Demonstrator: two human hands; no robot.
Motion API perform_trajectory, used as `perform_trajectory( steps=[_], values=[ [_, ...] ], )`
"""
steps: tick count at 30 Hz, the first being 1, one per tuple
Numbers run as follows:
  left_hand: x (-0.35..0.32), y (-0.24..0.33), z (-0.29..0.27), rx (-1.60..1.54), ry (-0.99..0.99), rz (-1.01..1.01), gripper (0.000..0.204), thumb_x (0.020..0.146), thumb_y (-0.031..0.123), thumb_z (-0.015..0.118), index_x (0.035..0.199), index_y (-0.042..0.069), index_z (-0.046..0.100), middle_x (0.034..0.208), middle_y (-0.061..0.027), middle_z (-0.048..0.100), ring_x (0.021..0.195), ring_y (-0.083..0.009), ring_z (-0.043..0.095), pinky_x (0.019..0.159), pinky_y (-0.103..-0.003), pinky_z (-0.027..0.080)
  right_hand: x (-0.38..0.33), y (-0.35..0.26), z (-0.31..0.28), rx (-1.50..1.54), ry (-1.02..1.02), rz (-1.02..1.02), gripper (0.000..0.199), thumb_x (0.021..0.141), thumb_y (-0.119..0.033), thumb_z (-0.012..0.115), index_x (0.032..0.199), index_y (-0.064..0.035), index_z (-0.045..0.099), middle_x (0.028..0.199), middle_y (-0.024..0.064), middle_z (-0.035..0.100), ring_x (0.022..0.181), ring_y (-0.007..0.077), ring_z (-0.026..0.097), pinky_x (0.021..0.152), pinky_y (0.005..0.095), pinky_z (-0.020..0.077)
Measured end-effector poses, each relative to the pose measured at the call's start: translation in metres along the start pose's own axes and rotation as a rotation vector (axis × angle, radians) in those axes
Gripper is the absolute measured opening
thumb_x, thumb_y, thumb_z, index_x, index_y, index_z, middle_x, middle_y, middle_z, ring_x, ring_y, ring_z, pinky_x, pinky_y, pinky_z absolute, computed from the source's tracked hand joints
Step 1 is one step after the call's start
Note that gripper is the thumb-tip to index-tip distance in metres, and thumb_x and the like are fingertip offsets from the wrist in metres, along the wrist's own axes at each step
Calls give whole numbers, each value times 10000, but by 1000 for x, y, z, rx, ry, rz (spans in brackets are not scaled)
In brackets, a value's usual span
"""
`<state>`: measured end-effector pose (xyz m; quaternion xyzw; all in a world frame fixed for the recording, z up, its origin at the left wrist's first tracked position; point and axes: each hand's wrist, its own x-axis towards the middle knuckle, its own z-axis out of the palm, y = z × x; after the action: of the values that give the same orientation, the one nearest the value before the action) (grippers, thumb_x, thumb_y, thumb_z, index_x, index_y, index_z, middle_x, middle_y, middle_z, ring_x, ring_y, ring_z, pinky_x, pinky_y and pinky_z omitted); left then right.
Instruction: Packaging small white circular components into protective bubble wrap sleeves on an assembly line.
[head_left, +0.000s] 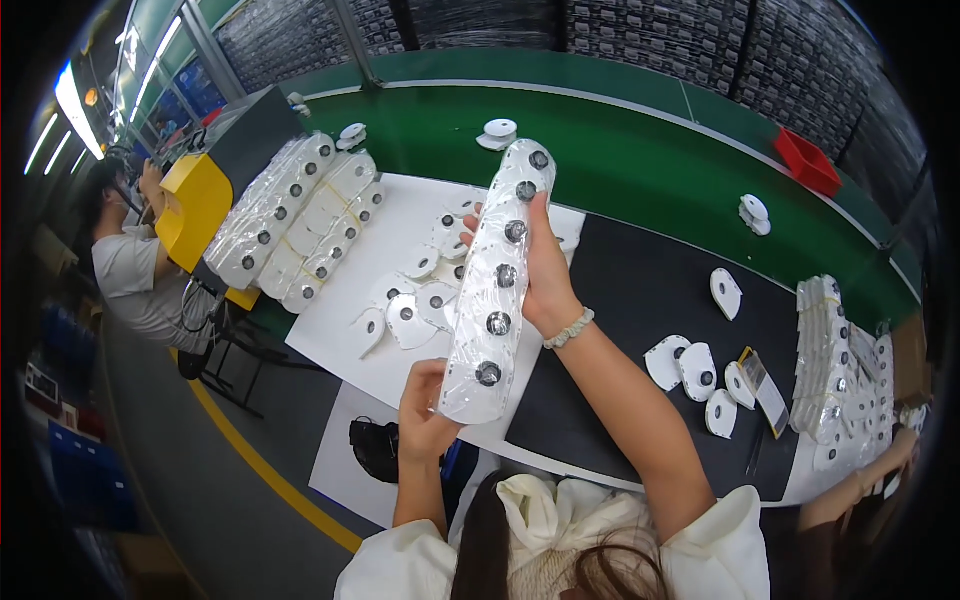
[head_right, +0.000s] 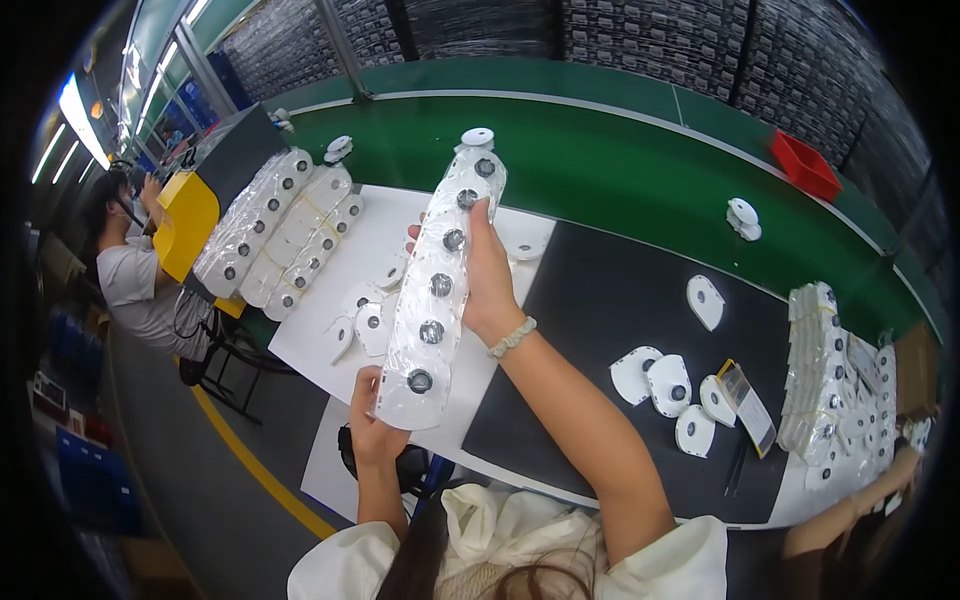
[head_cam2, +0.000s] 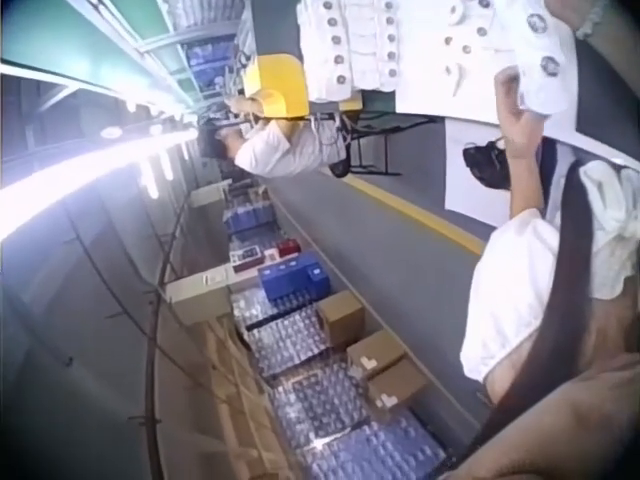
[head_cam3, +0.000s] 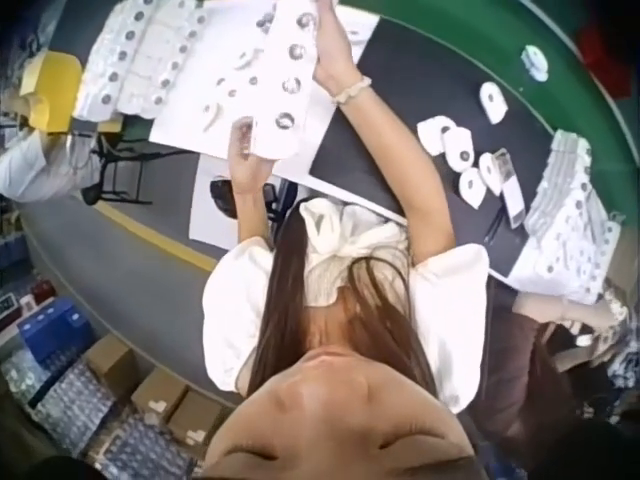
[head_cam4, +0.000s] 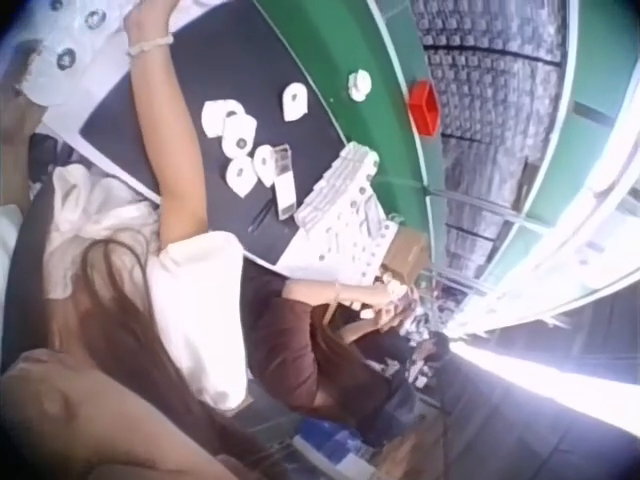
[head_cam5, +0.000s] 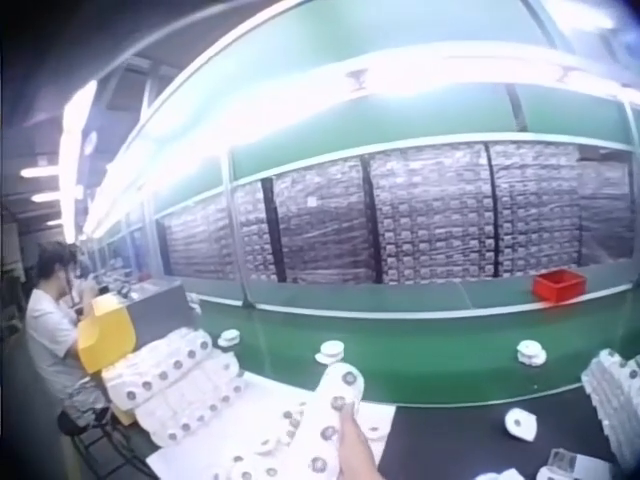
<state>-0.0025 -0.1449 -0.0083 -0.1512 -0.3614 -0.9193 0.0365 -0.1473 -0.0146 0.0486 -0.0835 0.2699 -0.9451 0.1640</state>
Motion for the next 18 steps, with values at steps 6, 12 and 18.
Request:
perform_trajectory(
  steps=[6, 12, 18],
  values=[
    [17, -1, -34, 598, 391, 279, 112, 728, -85, 510, 740, 14, 457, 711, -35, 481, 600, -91, 473, 503, -206, 386, 10, 26, 12, 408, -20, 63, 617, 834, -490, 373, 1202, 3, 329, 1082, 121, 493, 995, 251, 483, 799, 376, 437],
    [-6, 38, -26, 786, 731, 190, 119, 683, -92, 567, 659, -2, 492, 557, -25, 473, 400, -47, 381, 347, -167, 274, 34, 5, -18, 257, 76, -175, 614, 782, -561, 421, 979, 18, 478, 788, 112, 532, 741, 205, 531, 633, 292, 462],
    [-8, 62, -26, 1124, 52, 516, 81, 595, -131, 580, 598, -50, 585, 567, -91, 535, 407, -110, 478, 344, -174, 339, 29, -24, 9, 137, -168, -254, 629, 776, -606, 378, 892, 2, 488, 712, 88, 509, 648, 186, 516, 558, 265, 439]
  ],
)
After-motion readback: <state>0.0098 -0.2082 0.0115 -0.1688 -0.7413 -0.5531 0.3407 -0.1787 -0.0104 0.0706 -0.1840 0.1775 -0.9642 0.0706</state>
